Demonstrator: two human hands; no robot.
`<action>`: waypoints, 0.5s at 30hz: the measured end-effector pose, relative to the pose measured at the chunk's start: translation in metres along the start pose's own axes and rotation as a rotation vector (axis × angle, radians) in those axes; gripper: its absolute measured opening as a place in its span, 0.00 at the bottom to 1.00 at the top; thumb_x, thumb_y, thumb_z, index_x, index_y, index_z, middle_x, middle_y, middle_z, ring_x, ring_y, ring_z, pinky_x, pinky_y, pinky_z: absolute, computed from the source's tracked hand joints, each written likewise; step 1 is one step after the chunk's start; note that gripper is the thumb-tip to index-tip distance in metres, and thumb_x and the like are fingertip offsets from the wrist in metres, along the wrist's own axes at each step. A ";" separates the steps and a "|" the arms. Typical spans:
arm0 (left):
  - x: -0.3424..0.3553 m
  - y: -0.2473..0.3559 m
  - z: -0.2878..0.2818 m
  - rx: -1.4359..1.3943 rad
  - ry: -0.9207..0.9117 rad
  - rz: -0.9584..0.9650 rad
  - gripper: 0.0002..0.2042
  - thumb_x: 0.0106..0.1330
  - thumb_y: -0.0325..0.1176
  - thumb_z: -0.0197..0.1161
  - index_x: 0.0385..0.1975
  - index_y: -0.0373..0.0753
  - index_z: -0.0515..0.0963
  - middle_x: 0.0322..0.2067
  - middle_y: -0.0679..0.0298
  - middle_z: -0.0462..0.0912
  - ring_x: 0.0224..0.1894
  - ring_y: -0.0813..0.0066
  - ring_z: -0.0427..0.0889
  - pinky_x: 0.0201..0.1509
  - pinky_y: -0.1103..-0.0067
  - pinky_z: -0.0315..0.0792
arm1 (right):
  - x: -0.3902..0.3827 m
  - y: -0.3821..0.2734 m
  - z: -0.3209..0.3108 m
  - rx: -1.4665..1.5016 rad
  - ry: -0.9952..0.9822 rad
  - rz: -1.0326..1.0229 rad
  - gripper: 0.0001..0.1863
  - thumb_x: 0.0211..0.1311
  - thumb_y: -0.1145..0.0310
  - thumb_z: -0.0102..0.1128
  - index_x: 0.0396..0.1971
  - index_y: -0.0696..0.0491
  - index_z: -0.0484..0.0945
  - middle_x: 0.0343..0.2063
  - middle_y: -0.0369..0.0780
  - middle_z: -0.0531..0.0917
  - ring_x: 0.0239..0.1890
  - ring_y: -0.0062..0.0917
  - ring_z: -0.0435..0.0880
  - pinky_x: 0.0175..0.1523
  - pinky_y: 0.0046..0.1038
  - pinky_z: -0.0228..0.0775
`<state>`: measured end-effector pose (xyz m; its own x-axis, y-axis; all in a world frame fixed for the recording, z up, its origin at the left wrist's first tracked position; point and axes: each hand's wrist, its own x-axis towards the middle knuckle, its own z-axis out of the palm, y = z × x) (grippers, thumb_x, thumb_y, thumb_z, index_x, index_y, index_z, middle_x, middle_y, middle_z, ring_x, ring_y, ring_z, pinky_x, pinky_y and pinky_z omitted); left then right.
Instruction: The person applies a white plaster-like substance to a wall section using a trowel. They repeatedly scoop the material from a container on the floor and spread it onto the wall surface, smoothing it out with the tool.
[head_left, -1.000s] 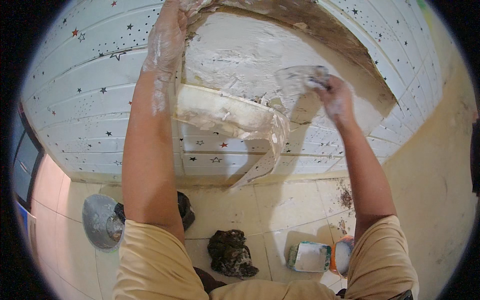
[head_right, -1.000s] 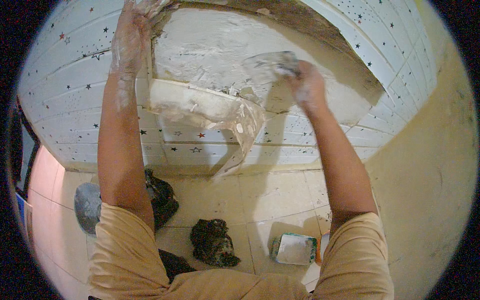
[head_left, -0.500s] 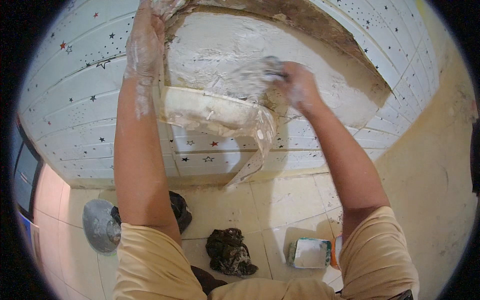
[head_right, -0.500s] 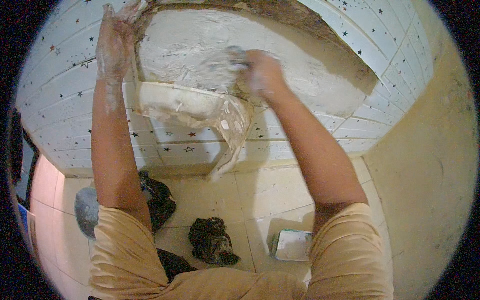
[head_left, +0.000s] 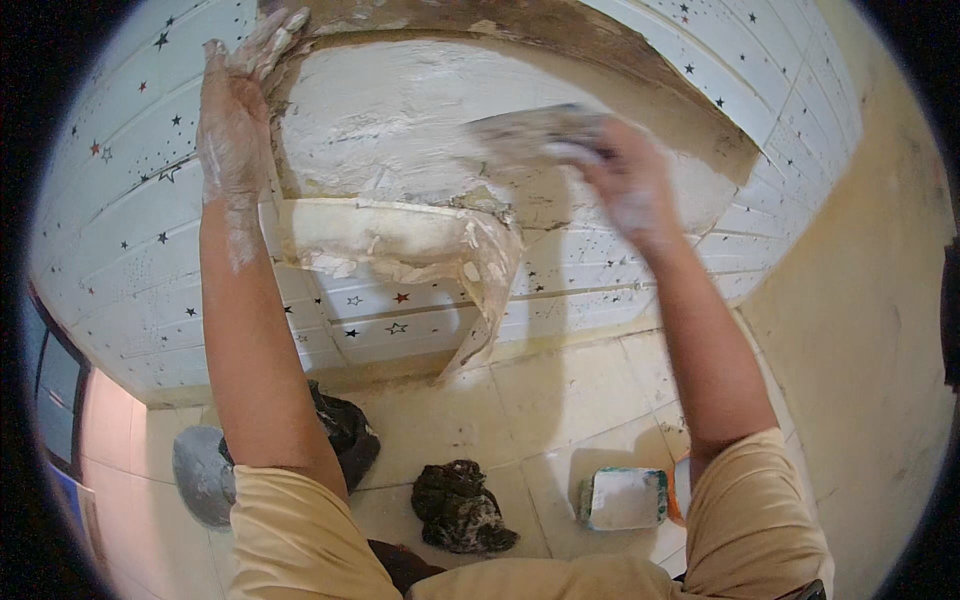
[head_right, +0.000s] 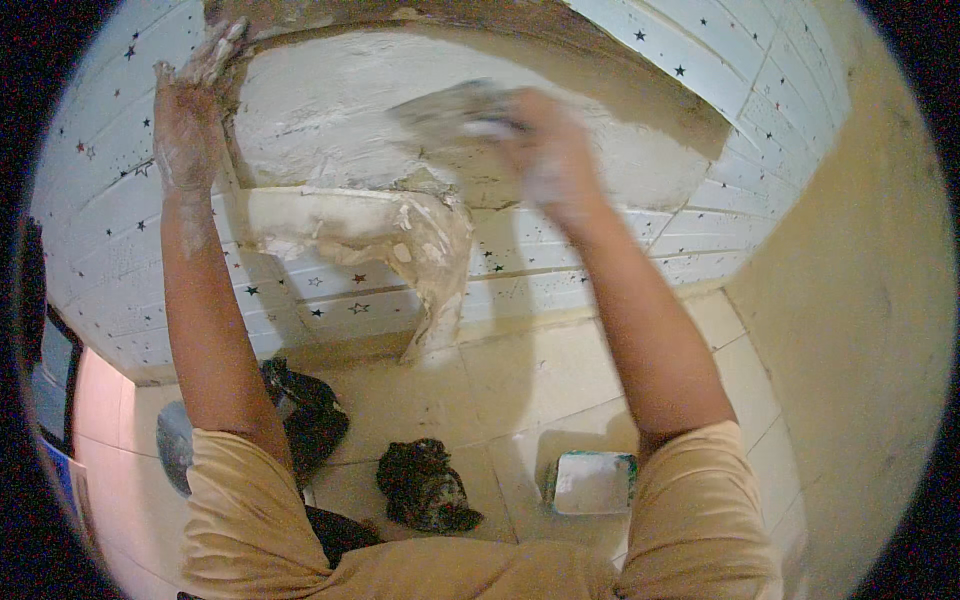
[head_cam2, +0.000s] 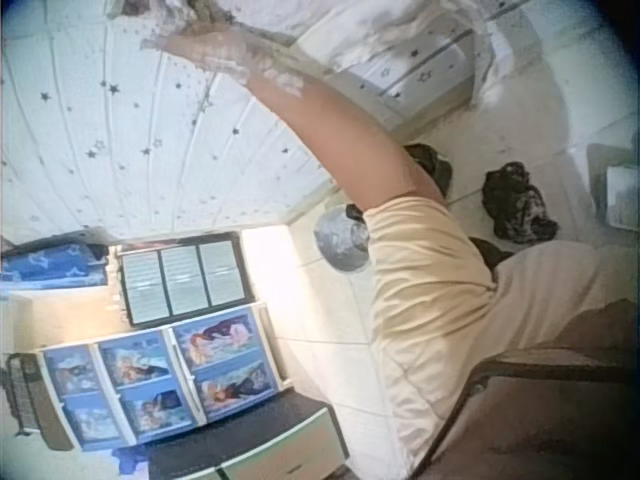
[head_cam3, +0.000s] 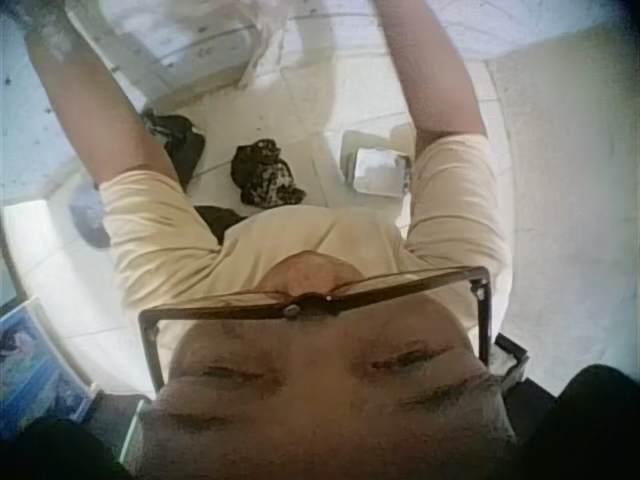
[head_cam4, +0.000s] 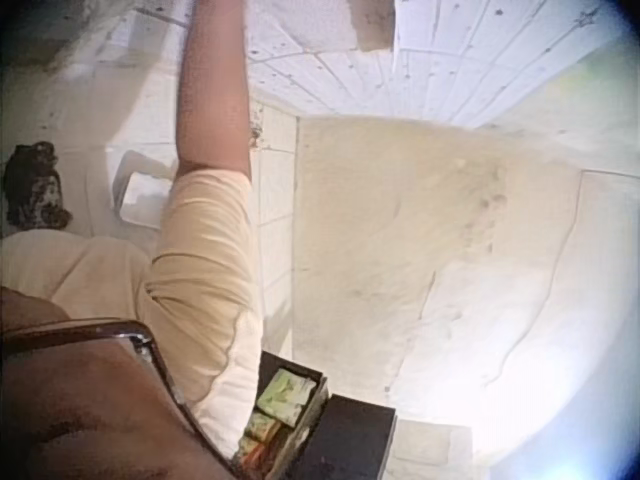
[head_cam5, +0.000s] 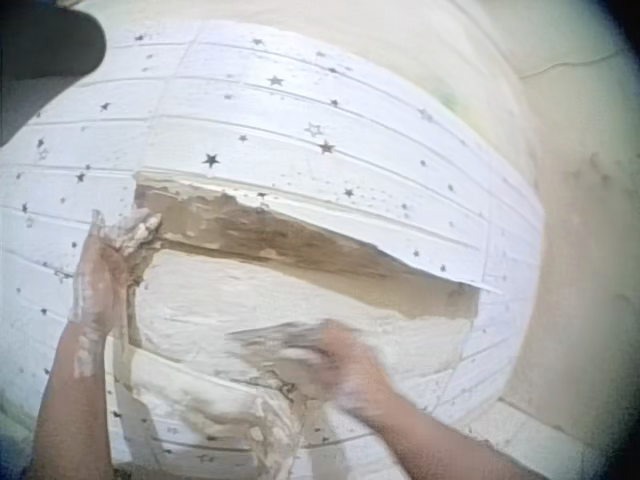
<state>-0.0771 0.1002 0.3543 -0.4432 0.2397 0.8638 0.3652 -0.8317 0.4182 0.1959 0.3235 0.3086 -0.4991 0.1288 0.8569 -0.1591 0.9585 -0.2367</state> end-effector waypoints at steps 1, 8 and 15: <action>-0.004 0.002 0.002 0.013 -0.007 0.001 0.29 0.72 0.49 0.31 0.56 0.26 0.64 0.56 0.49 0.69 0.60 0.61 0.65 0.67 0.70 0.53 | 0.004 -0.015 0.026 -0.105 -0.049 -0.021 0.16 0.46 0.73 0.60 0.39 0.54 0.77 0.39 0.46 0.79 0.40 0.41 0.78 0.46 0.35 0.70; -0.019 0.013 0.047 0.038 0.161 -0.050 0.27 0.72 0.48 0.31 0.54 0.31 0.69 0.54 0.54 0.72 0.58 0.67 0.68 0.65 0.74 0.56 | 0.008 0.037 -0.002 -0.554 -0.317 0.032 0.12 0.46 0.72 0.62 0.34 0.55 0.78 0.32 0.47 0.79 0.34 0.41 0.77 0.43 0.36 0.69; -0.005 0.000 -0.001 0.012 0.053 0.001 0.28 0.72 0.49 0.32 0.55 0.29 0.66 0.54 0.52 0.72 0.58 0.65 0.68 0.66 0.72 0.55 | 0.010 -0.030 -0.130 -0.550 -0.347 0.429 0.09 0.45 0.72 0.61 0.30 0.55 0.80 0.23 0.47 0.80 0.26 0.37 0.78 0.35 0.34 0.70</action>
<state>-0.0759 0.0988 0.3496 -0.4858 0.2120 0.8480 0.3750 -0.8258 0.4212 0.3062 0.3295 0.3835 -0.6738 0.5169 0.5280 0.5082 0.8429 -0.1767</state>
